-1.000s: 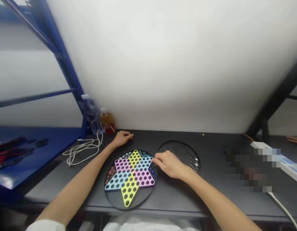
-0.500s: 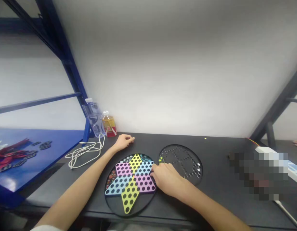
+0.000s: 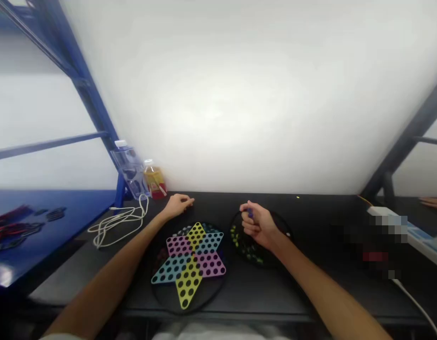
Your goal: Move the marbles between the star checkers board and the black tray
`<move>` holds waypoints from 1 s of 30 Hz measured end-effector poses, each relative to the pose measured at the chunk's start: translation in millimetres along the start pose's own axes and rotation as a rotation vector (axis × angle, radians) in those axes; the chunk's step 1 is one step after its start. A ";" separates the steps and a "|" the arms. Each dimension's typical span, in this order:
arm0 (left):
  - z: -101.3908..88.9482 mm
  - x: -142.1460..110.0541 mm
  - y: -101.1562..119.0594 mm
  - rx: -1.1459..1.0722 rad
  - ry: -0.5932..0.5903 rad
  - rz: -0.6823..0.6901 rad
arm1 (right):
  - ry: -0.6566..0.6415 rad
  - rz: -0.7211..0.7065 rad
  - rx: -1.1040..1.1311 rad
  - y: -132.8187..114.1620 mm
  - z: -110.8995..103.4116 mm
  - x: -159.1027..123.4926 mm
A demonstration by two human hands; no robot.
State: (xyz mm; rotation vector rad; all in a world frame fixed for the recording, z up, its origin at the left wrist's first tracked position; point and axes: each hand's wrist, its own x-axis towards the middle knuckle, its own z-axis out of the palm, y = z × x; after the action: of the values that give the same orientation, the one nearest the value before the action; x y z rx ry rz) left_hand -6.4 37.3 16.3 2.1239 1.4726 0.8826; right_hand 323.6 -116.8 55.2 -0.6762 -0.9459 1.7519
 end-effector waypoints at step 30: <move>2.8 2.0 -10.6 0.042 -0.007 0.048 | -0.180 -0.201 -1.779 17.2 51.7 -33.2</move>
State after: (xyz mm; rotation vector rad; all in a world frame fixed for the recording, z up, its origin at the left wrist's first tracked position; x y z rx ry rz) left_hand -11.2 43.0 8.0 2.1990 1.4544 0.8676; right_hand 285.7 -166.2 69.2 -1.3612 -2.5233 0.3661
